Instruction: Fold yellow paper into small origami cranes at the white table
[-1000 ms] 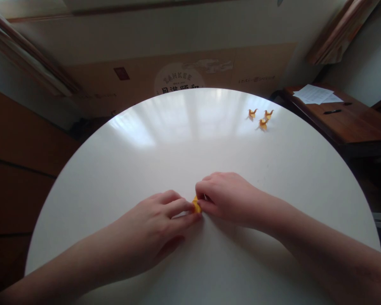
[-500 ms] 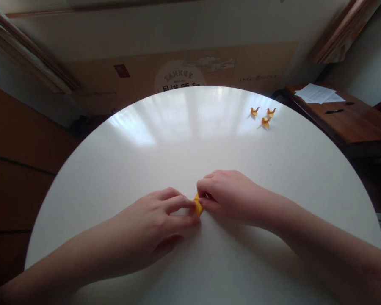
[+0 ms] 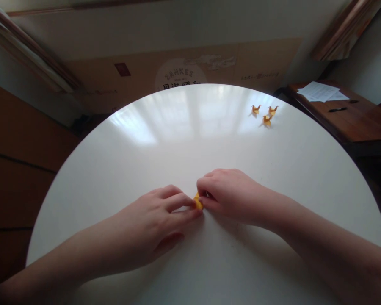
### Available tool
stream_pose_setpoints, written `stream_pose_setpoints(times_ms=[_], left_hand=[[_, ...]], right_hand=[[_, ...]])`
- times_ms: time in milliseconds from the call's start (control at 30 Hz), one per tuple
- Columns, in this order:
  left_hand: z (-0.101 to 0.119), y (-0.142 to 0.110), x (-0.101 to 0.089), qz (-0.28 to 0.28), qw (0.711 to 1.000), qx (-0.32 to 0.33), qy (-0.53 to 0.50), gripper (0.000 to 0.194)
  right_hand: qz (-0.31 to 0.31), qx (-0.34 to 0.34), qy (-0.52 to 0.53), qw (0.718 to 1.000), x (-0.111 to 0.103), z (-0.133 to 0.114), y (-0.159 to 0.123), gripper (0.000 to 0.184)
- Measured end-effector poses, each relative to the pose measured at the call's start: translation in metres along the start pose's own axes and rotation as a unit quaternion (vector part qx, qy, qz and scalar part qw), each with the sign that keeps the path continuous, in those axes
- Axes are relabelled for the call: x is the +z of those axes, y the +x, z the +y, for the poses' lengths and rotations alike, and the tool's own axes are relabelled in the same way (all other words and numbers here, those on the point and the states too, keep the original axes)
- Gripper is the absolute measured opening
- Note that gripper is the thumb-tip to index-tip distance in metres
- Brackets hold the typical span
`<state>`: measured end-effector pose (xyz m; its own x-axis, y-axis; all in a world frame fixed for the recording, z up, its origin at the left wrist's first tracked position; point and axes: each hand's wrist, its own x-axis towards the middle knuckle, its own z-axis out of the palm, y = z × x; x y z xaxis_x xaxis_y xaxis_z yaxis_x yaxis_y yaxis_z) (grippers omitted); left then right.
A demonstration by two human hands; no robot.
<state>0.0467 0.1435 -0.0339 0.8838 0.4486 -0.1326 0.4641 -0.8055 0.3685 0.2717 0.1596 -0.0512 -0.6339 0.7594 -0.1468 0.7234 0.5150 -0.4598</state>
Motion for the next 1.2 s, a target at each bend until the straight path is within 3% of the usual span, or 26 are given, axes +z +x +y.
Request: stream_pose_setpoints(times_ms=[867, 1200], left_hand=[[0.0000, -0.0010, 0.0008, 0.020, 1.000, -0.001, 0.016, 0.041], [0.0017, -0.0003, 0.0011, 0.002, 1.000, -0.008, 0.015, 0.033]], right_hand=[[0.013, 0.042, 0.033, 0.998, 0.0012, -0.0003, -0.0007, 0.014], [0.013, 0.043, 0.037, 0.998, 0.0010, 0.0005, -0.0001, 0.014]])
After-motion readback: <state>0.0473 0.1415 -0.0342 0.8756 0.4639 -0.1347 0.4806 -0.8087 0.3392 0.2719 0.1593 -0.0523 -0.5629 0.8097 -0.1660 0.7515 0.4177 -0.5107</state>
